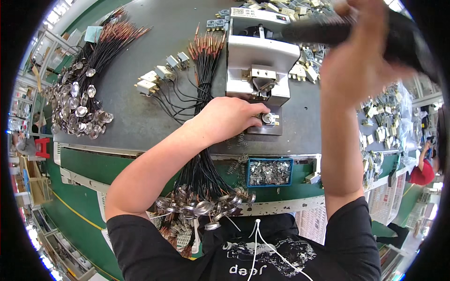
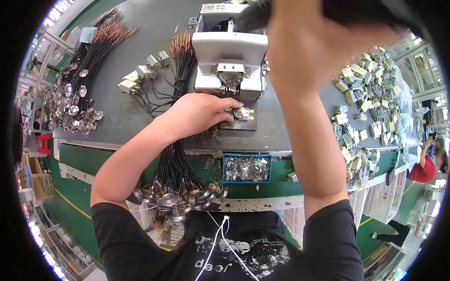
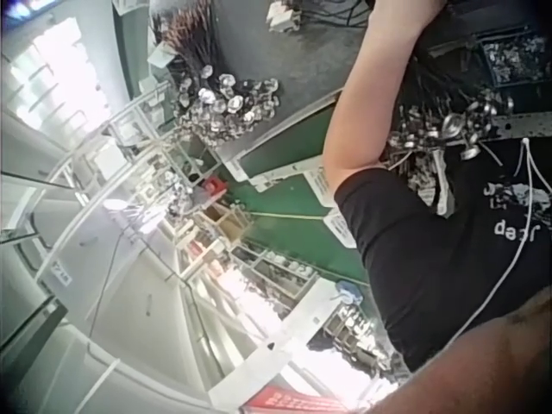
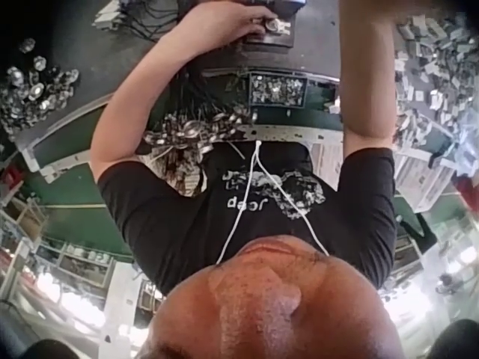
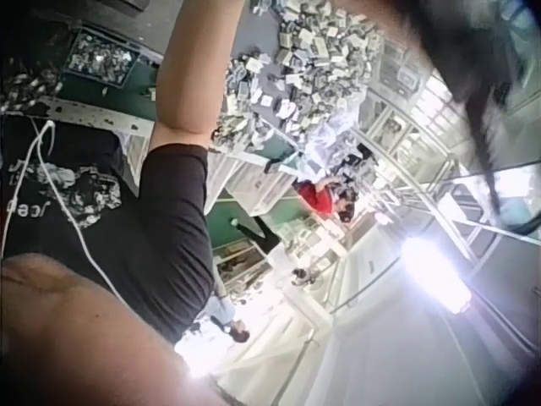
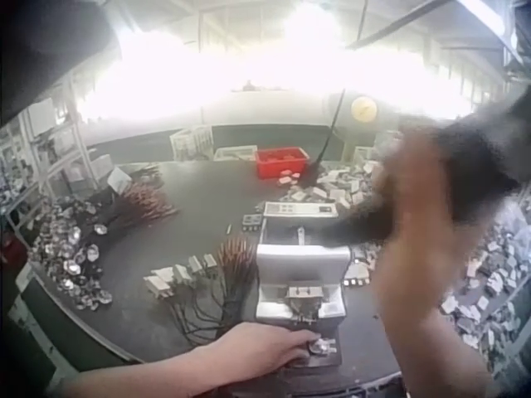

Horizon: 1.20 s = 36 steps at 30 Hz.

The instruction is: Assembling wiring harnesses to electronic components using a specialized pressing tool.

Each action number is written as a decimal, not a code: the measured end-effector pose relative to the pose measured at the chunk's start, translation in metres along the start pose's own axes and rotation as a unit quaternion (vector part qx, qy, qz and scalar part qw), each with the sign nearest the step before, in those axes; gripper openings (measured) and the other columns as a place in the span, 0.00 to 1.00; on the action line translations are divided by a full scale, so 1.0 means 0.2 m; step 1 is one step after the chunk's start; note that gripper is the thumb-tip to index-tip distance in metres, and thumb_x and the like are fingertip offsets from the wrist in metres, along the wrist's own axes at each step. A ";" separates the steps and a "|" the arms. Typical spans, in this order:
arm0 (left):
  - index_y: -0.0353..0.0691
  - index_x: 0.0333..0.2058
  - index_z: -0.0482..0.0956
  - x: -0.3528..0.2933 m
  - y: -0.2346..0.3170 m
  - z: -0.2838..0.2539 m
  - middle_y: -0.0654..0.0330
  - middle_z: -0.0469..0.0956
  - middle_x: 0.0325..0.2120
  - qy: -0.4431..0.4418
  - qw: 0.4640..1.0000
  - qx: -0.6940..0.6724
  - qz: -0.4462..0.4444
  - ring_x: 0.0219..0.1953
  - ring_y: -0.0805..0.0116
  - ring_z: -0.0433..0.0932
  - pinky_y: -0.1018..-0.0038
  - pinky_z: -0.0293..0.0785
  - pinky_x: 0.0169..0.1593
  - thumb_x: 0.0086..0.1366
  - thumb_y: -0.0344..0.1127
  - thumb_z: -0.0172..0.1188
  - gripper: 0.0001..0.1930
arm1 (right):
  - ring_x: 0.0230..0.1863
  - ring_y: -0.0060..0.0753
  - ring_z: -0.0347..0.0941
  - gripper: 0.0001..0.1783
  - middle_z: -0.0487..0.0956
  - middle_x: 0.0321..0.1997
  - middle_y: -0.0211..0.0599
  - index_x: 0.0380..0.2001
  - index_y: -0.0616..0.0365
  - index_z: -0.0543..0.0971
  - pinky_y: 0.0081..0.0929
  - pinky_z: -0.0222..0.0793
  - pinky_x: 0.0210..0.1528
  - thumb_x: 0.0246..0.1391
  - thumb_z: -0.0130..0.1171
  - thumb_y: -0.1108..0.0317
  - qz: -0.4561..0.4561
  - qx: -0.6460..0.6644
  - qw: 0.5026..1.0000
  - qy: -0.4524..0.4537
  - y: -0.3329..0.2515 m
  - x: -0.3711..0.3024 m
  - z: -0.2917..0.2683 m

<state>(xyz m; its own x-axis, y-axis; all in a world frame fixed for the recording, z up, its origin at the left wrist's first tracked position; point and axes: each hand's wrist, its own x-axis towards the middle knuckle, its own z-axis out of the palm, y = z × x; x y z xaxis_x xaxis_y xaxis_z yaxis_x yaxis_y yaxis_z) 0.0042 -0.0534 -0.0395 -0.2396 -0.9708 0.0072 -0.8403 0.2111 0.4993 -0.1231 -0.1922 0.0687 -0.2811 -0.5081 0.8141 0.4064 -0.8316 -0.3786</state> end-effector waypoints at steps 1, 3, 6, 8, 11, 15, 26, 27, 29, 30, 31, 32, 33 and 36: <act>0.52 0.53 0.81 -0.02 -0.01 0.00 0.54 0.85 0.34 -0.017 1.000 -0.005 -0.025 0.40 0.52 0.85 0.57 0.81 0.43 0.68 0.47 0.61 0.17 | 0.41 0.29 0.78 0.34 0.79 0.44 0.35 0.64 0.61 0.64 0.20 0.75 0.39 0.57 0.68 0.76 -0.010 -0.042 0.997 -0.062 -0.01 -0.04 0.10; 0.54 0.54 0.80 -0.05 -0.03 0.01 0.54 0.85 0.34 -0.016 1.000 0.001 -0.023 0.40 0.52 0.84 0.58 0.80 0.43 0.69 0.47 0.60 0.17 | 0.43 0.32 0.79 0.44 0.77 0.48 0.41 0.71 0.58 0.54 0.23 0.78 0.40 0.58 0.67 0.75 -0.034 -0.043 0.993 -0.100 0.00 -0.06 0.14; 0.55 0.56 0.79 -0.04 -0.02 0.01 0.54 0.85 0.34 -0.021 0.999 0.009 -0.024 0.39 0.52 0.84 0.58 0.80 0.42 0.70 0.47 0.60 0.18 | 0.40 0.35 0.82 0.36 0.79 0.49 0.49 0.66 0.62 0.60 0.26 0.82 0.36 0.59 0.64 0.76 0.042 -0.061 0.994 -0.082 -0.23 -0.02 0.12; 0.54 0.56 0.78 -0.03 -0.04 0.01 0.54 0.85 0.35 0.006 1.000 0.006 0.003 0.39 0.52 0.84 0.58 0.80 0.42 0.70 0.48 0.60 0.19 | 0.37 0.37 0.83 0.29 0.79 0.50 0.54 0.62 0.64 0.64 0.27 0.83 0.33 0.59 0.62 0.77 0.119 -0.066 0.989 -0.059 -0.29 -0.02 0.14; 0.53 0.56 0.78 -0.04 -0.03 0.00 0.53 0.85 0.36 -0.023 1.000 -0.002 -0.018 0.41 0.51 0.84 0.58 0.80 0.43 0.70 0.48 0.60 0.19 | 0.29 0.30 0.81 0.15 0.82 0.42 0.46 0.49 0.65 0.74 0.25 0.79 0.31 0.60 0.61 0.79 0.260 -0.039 0.954 -0.142 -0.26 -0.12 0.10; 0.54 0.57 0.78 -0.03 -0.01 -0.01 0.53 0.84 0.36 -0.033 0.999 -0.009 -0.029 0.41 0.51 0.84 0.58 0.79 0.44 0.70 0.48 0.59 0.18 | 0.24 0.23 0.77 0.09 0.81 0.29 0.35 0.43 0.64 0.78 0.20 0.73 0.27 0.59 0.63 0.79 0.278 -0.061 0.947 -0.148 -0.10 -0.16 0.08; 0.55 0.57 0.78 -0.03 -0.01 -0.01 0.53 0.84 0.34 -0.034 0.999 -0.007 -0.029 0.40 0.52 0.83 0.58 0.79 0.44 0.71 0.48 0.59 0.19 | 0.23 0.27 0.78 0.07 0.82 0.26 0.40 0.40 0.69 0.82 0.24 0.75 0.28 0.60 0.66 0.76 0.193 0.040 0.957 -0.212 -0.06 -0.17 -0.02; 0.55 0.57 0.78 -0.03 -0.01 -0.02 0.53 0.84 0.34 -0.032 0.999 -0.009 -0.027 0.40 0.52 0.83 0.58 0.79 0.44 0.71 0.48 0.59 0.19 | 0.23 0.27 0.78 0.07 0.82 0.26 0.40 0.40 0.69 0.82 0.24 0.75 0.28 0.60 0.66 0.76 0.193 0.040 0.957 -0.212 -0.06 -0.17 -0.02; 0.55 0.57 0.78 -0.03 -0.02 -0.01 0.53 0.84 0.34 -0.029 0.999 -0.010 -0.025 0.40 0.51 0.83 0.58 0.79 0.44 0.71 0.48 0.59 0.19 | 0.23 0.27 0.78 0.07 0.82 0.27 0.40 0.40 0.69 0.82 0.23 0.74 0.29 0.60 0.66 0.76 0.197 0.045 0.955 -0.216 -0.06 -0.17 -0.02; 0.55 0.57 0.78 -0.03 -0.02 -0.01 0.53 0.84 0.34 -0.026 0.999 -0.011 -0.023 0.40 0.51 0.83 0.58 0.79 0.44 0.71 0.48 0.59 0.18 | 0.23 0.27 0.78 0.07 0.82 0.27 0.40 0.40 0.69 0.82 0.23 0.74 0.29 0.60 0.66 0.76 0.197 0.046 0.955 -0.217 -0.06 -0.17 -0.01; 0.55 0.57 0.78 -0.03 -0.02 -0.01 0.53 0.84 0.34 -0.026 0.999 -0.011 -0.023 0.40 0.51 0.83 0.58 0.79 0.44 0.71 0.48 0.59 0.18 | 0.24 0.27 0.78 0.07 0.82 0.28 0.40 0.40 0.69 0.82 0.24 0.74 0.29 0.60 0.66 0.76 0.190 0.049 0.957 -0.214 -0.06 -0.17 0.00; 0.55 0.57 0.78 -0.03 -0.02 -0.01 0.52 0.84 0.34 -0.028 0.999 -0.012 -0.026 0.40 0.51 0.83 0.58 0.79 0.44 0.71 0.48 0.59 0.18 | 0.24 0.27 0.78 0.07 0.82 0.28 0.40 0.40 0.69 0.81 0.24 0.74 0.29 0.61 0.65 0.76 0.183 0.052 0.958 -0.212 -0.06 -0.18 0.00; 0.55 0.57 0.78 -0.03 -0.02 -0.01 0.52 0.84 0.34 -0.031 0.999 -0.013 -0.028 0.40 0.50 0.83 0.58 0.79 0.44 0.71 0.48 0.59 0.18 | 0.24 0.27 0.78 0.07 0.82 0.28 0.40 0.40 0.69 0.81 0.24 0.74 0.29 0.61 0.65 0.76 0.183 0.052 0.958 -0.212 -0.06 -0.18 0.00; 0.55 0.57 0.78 -0.03 -0.02 -0.01 0.52 0.84 0.35 -0.033 0.999 -0.007 -0.029 0.41 0.50 0.83 0.57 0.79 0.44 0.71 0.48 0.59 0.18 | 0.25 0.27 0.78 0.07 0.83 0.31 0.40 0.40 0.70 0.81 0.24 0.74 0.29 0.60 0.65 0.77 0.197 0.048 0.953 -0.225 -0.05 -0.18 -0.01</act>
<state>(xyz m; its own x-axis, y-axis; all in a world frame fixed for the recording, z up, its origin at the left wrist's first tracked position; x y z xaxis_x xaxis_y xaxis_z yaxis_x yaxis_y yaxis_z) 0.0096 -0.0484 -0.0392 -0.2224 -0.9717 -0.0795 -0.8470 0.1522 0.5094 -0.1193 -0.1658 0.0417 0.3035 -0.6109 0.7313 0.4870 -0.5602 -0.6701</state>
